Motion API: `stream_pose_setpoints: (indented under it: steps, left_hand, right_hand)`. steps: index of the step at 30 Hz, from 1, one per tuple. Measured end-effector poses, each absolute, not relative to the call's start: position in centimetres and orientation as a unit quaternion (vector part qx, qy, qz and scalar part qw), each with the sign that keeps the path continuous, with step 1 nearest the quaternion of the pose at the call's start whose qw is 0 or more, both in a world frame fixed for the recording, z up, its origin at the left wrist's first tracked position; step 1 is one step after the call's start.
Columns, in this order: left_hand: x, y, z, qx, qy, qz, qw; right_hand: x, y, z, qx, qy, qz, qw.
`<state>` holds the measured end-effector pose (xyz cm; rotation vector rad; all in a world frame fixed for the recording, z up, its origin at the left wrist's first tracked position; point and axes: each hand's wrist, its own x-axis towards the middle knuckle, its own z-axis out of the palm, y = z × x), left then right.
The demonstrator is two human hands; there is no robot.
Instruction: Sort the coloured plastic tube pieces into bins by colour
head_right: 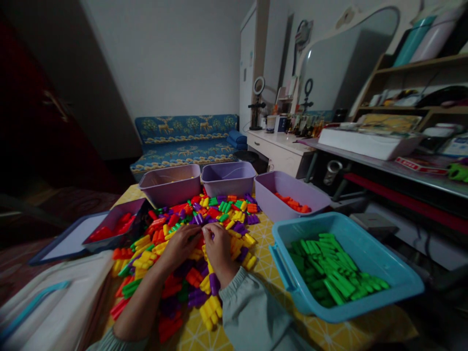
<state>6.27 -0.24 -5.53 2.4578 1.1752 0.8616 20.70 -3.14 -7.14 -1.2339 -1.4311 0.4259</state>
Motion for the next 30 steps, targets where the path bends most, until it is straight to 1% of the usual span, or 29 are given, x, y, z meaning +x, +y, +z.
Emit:
stream_pose_setpoints:
  steps: [4,7,11,14,16,19,23,26,28,30]
  left_hand:
    - [6.2,-0.1,-5.6,0.852,0.405,0.297,0.147]
    - [6.2,0.0,-5.8,0.852,0.401,0.3,0.152]
    - [6.0,0.0,-5.3,0.848,0.379,0.321,0.185]
    - [5.9,-0.4,-3.8,0.846,0.347,0.343,0.217]
    - [6.2,-1.1,-2.3,0.843,0.333,0.36,0.219]
    - [7.4,-3.1,0.2,0.848,0.305,0.376,0.217]
    - [10.9,-7.3,3.1,0.875,0.238,0.362,0.216]
    - [14.6,-10.9,4.6,0.904,0.159,0.339,0.209]
    - [17.2,-13.2,4.9,0.923,0.113,0.319,0.181]
    - [19.7,-14.9,4.6,0.939,0.085,0.3,0.144]
  right_hand:
    - [20.6,-3.9,-6.1,-0.512,-0.604,0.171,0.587]
    - [20.2,-4.9,-4.5,-0.496,-0.623,0.173,0.579]
    - [19.9,-7.3,-1.0,-0.472,-0.67,0.193,0.54]
    - [20.3,-10.3,2.9,-0.459,-0.709,0.204,0.494]
    - [21.2,-12.6,6.0,-0.452,-0.741,0.19,0.46]
    - [23.5,-15.4,10.9,-0.44,-0.796,0.135,0.394]
    - [28.8,-14.6,15.9,-0.525,-0.79,0.028,0.316]
    - [34.2,-10.6,16.4,-0.596,-0.769,-0.049,0.227]
    - [38.0,-7.6,15.1,-0.634,-0.751,-0.085,0.164]
    - [41.2,-5.3,12.8,-0.676,-0.725,-0.088,0.092]
